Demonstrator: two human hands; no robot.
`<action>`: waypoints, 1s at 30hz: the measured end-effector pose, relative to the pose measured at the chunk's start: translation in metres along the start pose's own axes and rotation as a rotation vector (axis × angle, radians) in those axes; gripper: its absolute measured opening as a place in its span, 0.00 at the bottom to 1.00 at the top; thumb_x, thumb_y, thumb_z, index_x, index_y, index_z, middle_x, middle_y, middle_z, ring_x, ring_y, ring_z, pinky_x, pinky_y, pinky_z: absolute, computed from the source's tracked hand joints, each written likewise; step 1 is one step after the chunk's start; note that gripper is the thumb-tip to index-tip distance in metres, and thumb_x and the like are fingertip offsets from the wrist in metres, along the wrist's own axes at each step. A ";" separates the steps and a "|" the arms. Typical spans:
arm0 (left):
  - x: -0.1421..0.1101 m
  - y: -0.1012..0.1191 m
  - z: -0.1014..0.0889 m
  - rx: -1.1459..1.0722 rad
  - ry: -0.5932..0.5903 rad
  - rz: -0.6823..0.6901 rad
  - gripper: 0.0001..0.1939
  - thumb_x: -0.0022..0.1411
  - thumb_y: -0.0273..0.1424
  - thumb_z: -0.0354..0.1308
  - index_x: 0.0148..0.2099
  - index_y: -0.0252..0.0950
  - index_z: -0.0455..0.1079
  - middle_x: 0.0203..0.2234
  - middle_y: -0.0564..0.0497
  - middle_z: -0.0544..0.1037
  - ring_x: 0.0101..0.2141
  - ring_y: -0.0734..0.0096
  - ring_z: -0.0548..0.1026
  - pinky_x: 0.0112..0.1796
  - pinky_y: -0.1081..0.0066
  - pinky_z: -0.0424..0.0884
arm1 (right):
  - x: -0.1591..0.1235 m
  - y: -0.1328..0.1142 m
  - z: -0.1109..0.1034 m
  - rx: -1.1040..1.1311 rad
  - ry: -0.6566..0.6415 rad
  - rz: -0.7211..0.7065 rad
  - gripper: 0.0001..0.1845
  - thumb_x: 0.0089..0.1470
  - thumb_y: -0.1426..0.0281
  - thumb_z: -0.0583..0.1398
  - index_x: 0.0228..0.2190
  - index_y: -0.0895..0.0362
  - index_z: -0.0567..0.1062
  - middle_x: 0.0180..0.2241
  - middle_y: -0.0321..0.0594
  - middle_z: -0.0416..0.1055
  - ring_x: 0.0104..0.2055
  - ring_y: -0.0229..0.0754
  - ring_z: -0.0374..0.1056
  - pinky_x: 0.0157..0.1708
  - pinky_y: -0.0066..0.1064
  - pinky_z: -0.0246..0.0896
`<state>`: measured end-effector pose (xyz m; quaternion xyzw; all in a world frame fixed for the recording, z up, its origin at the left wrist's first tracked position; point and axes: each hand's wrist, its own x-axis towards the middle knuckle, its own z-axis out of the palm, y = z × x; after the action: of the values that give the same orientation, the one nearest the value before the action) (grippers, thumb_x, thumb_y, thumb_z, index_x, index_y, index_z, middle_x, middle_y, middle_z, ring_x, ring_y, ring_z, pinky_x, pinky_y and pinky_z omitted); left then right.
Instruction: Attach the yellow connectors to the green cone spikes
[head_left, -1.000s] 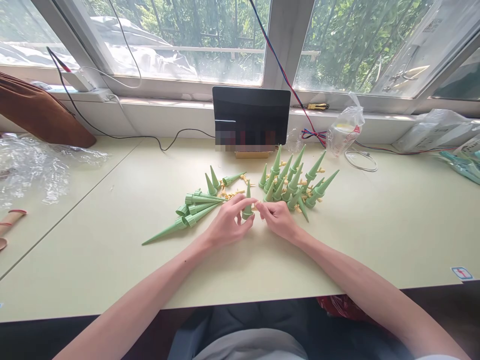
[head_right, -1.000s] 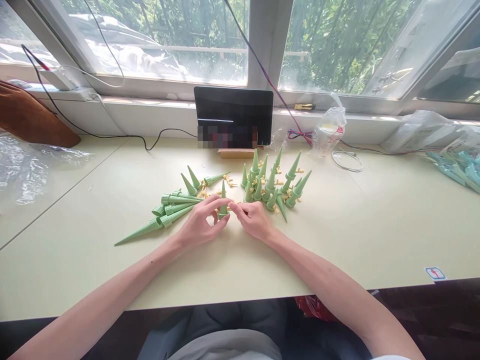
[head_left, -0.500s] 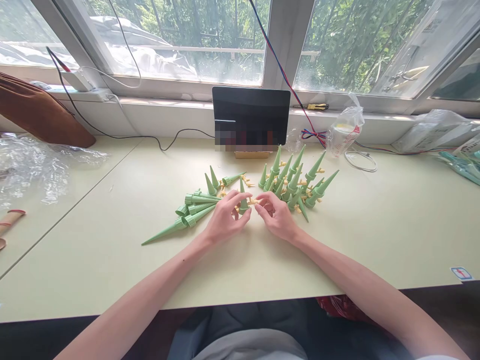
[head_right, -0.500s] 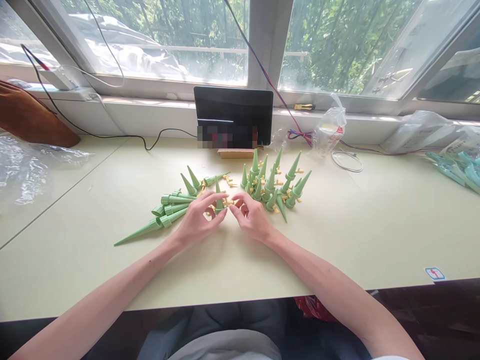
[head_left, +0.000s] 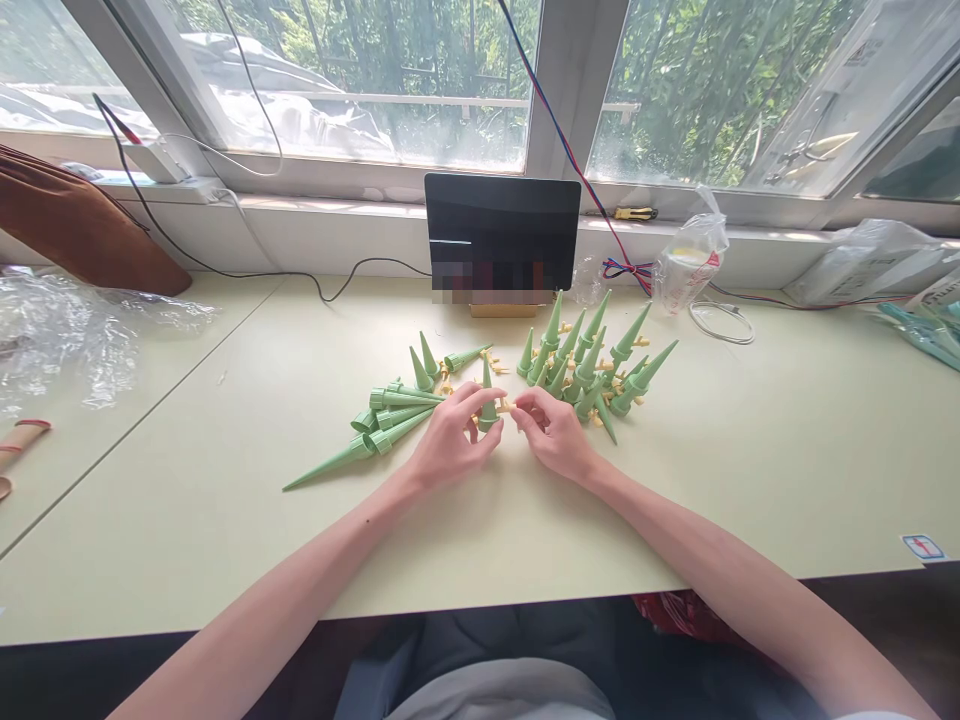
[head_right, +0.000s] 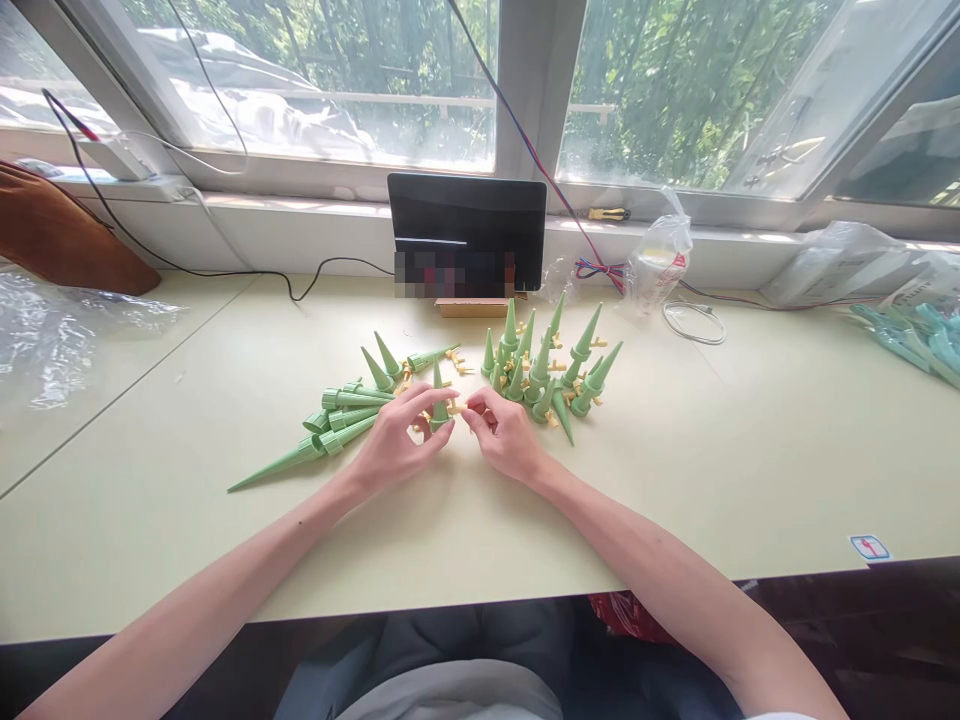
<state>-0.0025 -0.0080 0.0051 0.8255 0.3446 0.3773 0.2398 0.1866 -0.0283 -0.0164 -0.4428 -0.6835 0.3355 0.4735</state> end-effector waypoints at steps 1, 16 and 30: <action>0.000 0.000 0.000 -0.005 -0.005 0.003 0.18 0.62 0.25 0.57 0.54 0.40 0.70 0.38 0.51 0.71 0.30 0.78 0.70 0.29 0.76 0.73 | 0.000 0.000 0.000 -0.009 0.002 -0.001 0.12 0.63 0.60 0.56 0.34 0.56 0.67 0.25 0.33 0.63 0.24 0.35 0.60 0.24 0.28 0.53; -0.002 0.004 0.000 -0.017 -0.044 0.013 0.17 0.62 0.25 0.57 0.54 0.40 0.70 0.38 0.51 0.70 0.26 0.80 0.68 0.29 0.75 0.72 | 0.000 -0.005 -0.002 -0.100 0.012 -0.023 0.18 0.64 0.61 0.53 0.25 0.57 0.66 0.20 0.30 0.55 0.22 0.32 0.49 0.23 0.28 0.46; 0.001 0.002 0.000 -0.023 0.004 -0.020 0.17 0.62 0.25 0.57 0.53 0.40 0.71 0.39 0.51 0.71 0.30 0.79 0.70 0.29 0.76 0.73 | -0.001 -0.001 0.000 -0.016 -0.006 0.011 0.12 0.63 0.60 0.56 0.39 0.56 0.69 0.32 0.38 0.68 0.25 0.36 0.64 0.23 0.28 0.56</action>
<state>-0.0006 -0.0089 0.0068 0.8185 0.3488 0.3806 0.2522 0.1867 -0.0297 -0.0154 -0.4494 -0.6853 0.3339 0.4658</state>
